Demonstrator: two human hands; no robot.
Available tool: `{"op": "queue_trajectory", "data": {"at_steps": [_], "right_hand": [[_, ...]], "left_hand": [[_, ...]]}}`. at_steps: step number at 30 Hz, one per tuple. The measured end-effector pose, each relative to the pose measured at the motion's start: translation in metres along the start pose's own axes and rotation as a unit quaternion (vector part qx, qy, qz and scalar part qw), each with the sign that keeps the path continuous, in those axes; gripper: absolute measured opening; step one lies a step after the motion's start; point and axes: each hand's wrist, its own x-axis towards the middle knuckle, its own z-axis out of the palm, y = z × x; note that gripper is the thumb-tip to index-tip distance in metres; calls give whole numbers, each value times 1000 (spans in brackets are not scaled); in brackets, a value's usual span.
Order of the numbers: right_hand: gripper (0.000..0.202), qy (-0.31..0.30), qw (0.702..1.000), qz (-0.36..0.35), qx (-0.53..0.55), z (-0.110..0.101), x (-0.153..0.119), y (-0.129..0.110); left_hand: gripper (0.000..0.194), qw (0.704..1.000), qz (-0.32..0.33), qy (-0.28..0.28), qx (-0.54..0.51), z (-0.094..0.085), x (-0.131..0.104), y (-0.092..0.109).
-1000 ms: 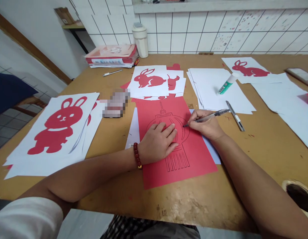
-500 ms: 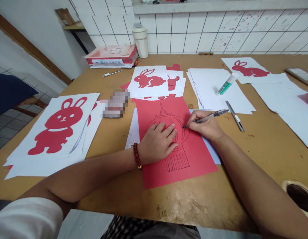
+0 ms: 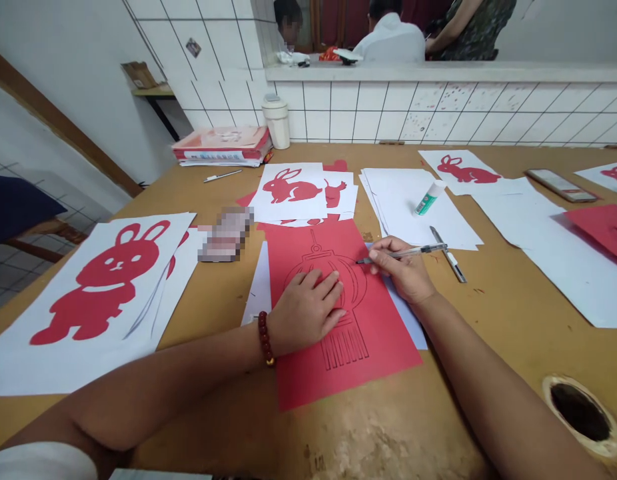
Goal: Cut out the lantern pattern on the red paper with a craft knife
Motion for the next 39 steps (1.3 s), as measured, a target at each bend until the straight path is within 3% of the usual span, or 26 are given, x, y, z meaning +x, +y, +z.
{"op": "queue_trajectory", "data": {"at_steps": [5, 15, 22, 39], "right_hand": [[21, 5, 998, -20, -55, -5, -7, -3], [9, -100, 987, -6, -129, -3, -18, -10], [11, -71, 991, 6, -110, -1, -15, -8], [14, -74, 985, -6, -156, 0, -15, -10]], "left_hand": [[50, 1000, 1, 0, -1, -1, 0, 1], [50, 1000, 2, 0, 1, -2, 0, 1], [50, 1000, 1, -5, 2, -2, 1, 0], [51, 1000, -1, -3, -6, -3, 1, 1]]}}
